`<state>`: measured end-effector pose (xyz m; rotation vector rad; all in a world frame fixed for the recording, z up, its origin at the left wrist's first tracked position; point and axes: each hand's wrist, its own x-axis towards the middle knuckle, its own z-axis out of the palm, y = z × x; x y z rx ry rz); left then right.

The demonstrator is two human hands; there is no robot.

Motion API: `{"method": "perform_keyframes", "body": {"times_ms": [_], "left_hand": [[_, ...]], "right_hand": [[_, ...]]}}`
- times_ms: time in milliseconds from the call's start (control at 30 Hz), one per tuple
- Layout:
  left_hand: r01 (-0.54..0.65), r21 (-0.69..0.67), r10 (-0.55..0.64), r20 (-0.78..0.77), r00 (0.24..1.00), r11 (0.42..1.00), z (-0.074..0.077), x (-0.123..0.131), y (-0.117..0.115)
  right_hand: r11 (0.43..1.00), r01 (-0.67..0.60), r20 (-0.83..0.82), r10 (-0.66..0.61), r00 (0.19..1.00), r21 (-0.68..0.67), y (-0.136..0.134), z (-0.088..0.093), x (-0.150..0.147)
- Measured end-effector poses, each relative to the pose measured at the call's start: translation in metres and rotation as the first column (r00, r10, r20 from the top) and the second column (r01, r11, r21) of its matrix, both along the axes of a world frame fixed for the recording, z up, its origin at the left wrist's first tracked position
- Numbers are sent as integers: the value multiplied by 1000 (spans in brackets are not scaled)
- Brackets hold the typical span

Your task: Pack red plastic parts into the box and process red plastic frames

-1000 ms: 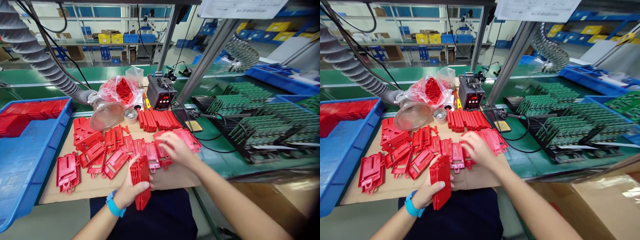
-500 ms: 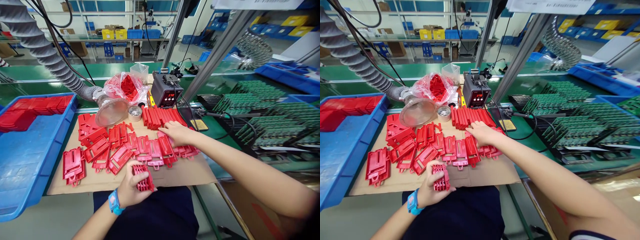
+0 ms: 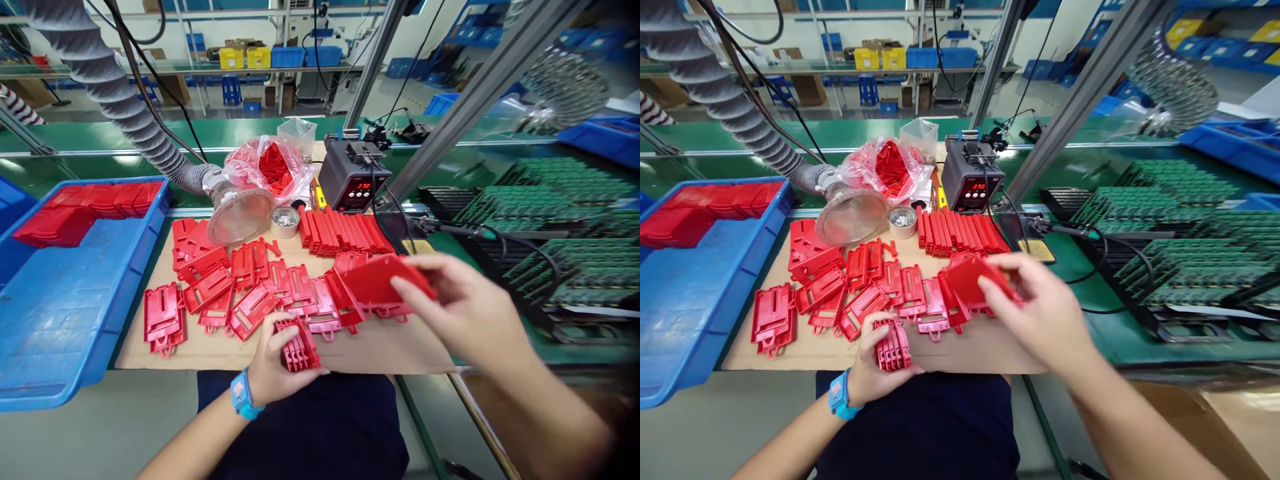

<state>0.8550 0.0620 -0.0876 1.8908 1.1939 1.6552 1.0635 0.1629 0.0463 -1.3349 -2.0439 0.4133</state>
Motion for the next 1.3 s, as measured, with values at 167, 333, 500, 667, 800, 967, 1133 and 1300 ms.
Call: {"method": "perform_keyframes", "body": {"times_ms": [167,333,500,667,800,967,1133,1300], "left_hand": [[135,-164,-120,98,988,977,-1,-4,-5],[208,-307,-190,89,978,929,3,-16,-8],[277,-204,-286,-18,958,939,-1,-24,-6],[270,-248,-275,16,961,930,-2,-23,-4],[255,-246,-253,39,967,935,-5,-23,-3],[245,-269,-258,-17,966,931,-7,-25,-2],[264,-218,-265,27,964,939,-6,-25,-1],[237,-239,-239,19,971,942,-9,-27,-3]], "right_hand": [[925,-278,-275,206,939,-259,-75,-60,-35],[758,-542,-523,316,792,-363,-85,-94,-50],[808,-544,-293,476,829,-224,-67,-93,-47],[805,-589,-176,571,802,-70,-57,-99,-42],[810,-586,-210,573,792,1,-56,-103,-40],[750,-661,-124,659,742,29,-54,-97,-41],[721,-689,-118,693,711,76,-49,-97,-41],[699,-710,-112,715,690,88,-48,-95,-42]]}}
